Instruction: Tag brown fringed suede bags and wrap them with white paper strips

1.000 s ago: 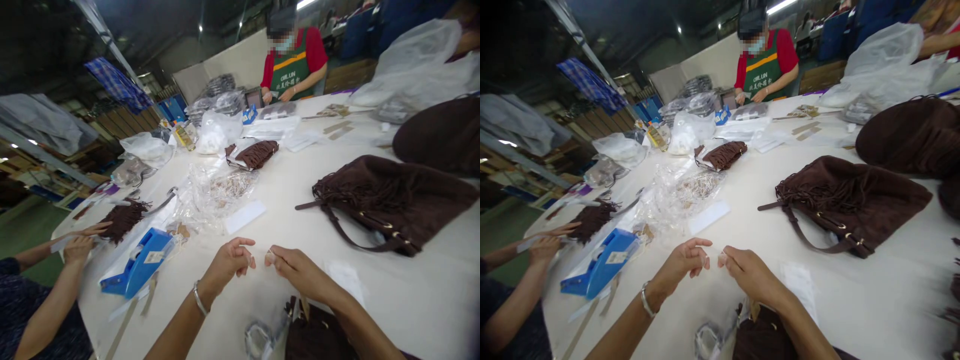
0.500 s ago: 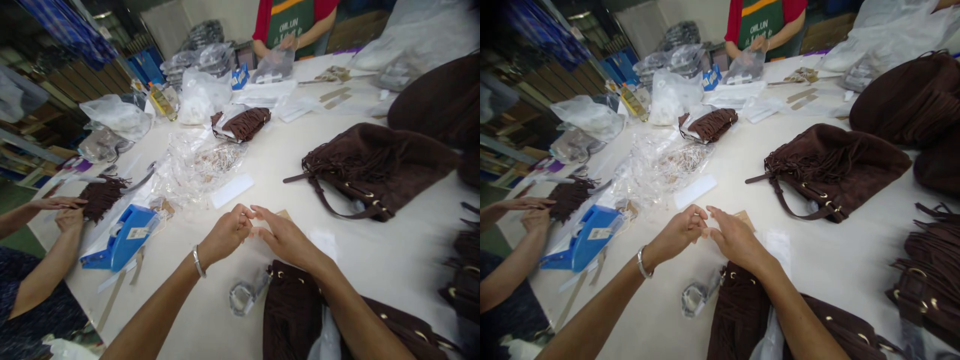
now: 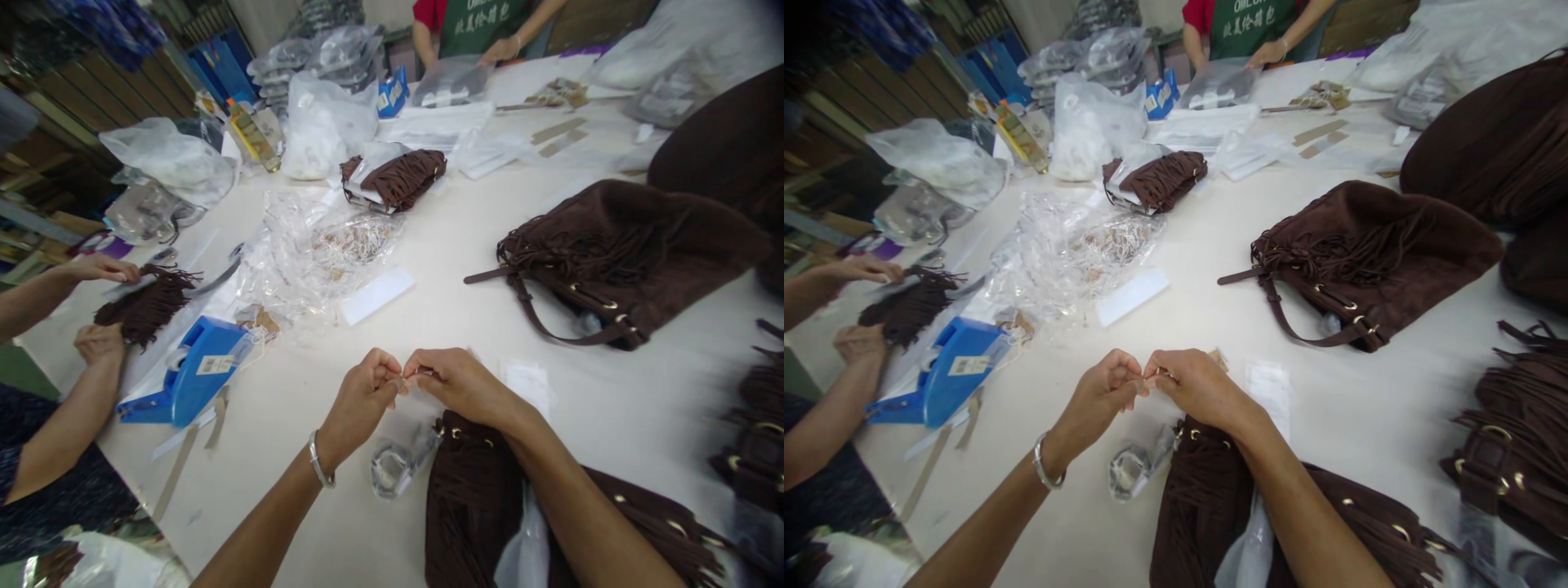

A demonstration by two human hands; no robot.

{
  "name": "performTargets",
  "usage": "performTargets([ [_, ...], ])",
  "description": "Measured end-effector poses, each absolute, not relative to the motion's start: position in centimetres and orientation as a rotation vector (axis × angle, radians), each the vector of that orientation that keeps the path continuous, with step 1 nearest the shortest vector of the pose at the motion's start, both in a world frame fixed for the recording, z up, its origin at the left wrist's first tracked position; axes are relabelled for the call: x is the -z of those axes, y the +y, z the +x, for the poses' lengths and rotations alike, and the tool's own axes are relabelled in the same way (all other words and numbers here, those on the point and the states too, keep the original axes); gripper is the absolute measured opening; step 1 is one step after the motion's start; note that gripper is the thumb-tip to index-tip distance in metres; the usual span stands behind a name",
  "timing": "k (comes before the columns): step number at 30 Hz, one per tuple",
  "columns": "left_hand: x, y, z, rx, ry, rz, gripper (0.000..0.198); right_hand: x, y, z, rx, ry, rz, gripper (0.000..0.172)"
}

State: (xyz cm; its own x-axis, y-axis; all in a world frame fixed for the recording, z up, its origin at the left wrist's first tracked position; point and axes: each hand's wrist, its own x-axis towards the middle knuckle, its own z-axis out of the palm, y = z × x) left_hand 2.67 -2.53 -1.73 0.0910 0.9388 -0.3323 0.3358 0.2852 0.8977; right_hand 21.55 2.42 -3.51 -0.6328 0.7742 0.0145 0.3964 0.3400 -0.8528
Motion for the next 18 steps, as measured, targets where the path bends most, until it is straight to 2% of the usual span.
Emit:
performTargets([
  [10,2.2,-4.4,2.4,-0.756,1.44,1.157,0.009,3.4,2.1,21.2,-1.202,-2.231,-0.964,0.018],
  [18,1.3,-3.6,2.5,-0.646,1.55,1.402,0.011,3.5,2.3,21.4,-1.156,-2.222,-0.926,0.018],
])
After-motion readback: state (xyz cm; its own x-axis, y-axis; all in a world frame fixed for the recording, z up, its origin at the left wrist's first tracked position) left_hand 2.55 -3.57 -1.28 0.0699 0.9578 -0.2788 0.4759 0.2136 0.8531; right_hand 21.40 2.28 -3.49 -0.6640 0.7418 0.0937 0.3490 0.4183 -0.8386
